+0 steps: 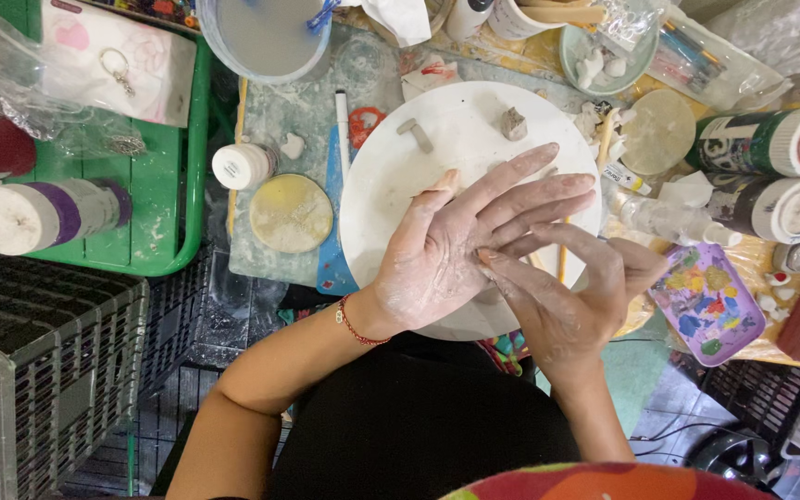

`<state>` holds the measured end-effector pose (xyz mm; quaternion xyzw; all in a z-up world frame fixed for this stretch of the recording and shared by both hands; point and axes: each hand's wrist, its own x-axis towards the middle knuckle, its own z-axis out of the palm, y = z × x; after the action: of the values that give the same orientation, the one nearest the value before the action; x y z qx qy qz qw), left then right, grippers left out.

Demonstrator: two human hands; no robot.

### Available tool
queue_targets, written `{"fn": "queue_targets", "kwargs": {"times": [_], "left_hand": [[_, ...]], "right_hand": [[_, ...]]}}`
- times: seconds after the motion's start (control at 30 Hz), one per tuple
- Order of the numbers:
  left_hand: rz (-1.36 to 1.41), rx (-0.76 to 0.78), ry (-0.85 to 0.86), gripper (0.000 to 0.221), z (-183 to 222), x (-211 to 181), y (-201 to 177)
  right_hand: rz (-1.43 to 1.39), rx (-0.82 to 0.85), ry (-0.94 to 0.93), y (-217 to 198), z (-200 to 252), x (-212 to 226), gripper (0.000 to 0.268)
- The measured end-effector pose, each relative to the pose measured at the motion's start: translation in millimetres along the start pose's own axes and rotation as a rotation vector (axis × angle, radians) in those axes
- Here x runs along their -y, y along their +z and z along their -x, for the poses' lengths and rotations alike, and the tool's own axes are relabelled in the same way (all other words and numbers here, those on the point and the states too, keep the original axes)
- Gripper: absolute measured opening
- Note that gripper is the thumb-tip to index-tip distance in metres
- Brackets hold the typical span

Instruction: The person shapes small pieces of clay by hand on a pottery wheel, using a wooden tool and a thin brush to refine the details of the clay forms.

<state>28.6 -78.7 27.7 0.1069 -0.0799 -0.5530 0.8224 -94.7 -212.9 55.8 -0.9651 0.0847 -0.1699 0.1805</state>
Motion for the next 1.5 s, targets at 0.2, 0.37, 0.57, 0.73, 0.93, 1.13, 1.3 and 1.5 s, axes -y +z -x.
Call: {"fn": "queue_targets", "kwargs": {"times": [0.2,0.37,0.57,0.73,0.93,1.13,1.3,1.5], "left_hand": [[-0.010,0.009,0.031,0.070,-3.1,11.8,-3.8],[-0.004,0.031,0.041,0.069,-2.7,19.2,-3.9],[0.118,0.037,-0.018,0.063,-10.0,41.8,-2.6],[0.153,0.015,-0.139,0.061,-7.9,50.7,-2.6],[0.271,-0.046,-0.167,0.061,2.2,42.8,-3.9],[0.263,-0.248,0.060,0.058,19.3,37.4,-15.7],[0.291,-0.411,0.331,0.053,48.3,21.7,-34.3],[0.303,-0.308,0.484,0.048,76.4,6.2,-48.4]], "right_hand": [[-0.086,-0.030,0.082,7.1,9.7,-2.2,0.028],[-0.022,-0.045,0.071,17.5,25.6,-9.4,0.023],[-0.027,-0.103,0.012,13.4,41.6,-22.1,0.022],[0.008,-0.102,-0.076,3.6,59.4,-24.4,0.020],[0.187,-0.036,-0.210,8.1,75.5,-33.3,0.045],[-0.016,-0.180,-0.232,15.3,56.1,-32.6,0.032],[0.089,0.025,0.023,14.5,-14.9,-38.5,0.027],[0.081,0.100,-0.042,44.4,-68.1,-48.5,0.036]]}}
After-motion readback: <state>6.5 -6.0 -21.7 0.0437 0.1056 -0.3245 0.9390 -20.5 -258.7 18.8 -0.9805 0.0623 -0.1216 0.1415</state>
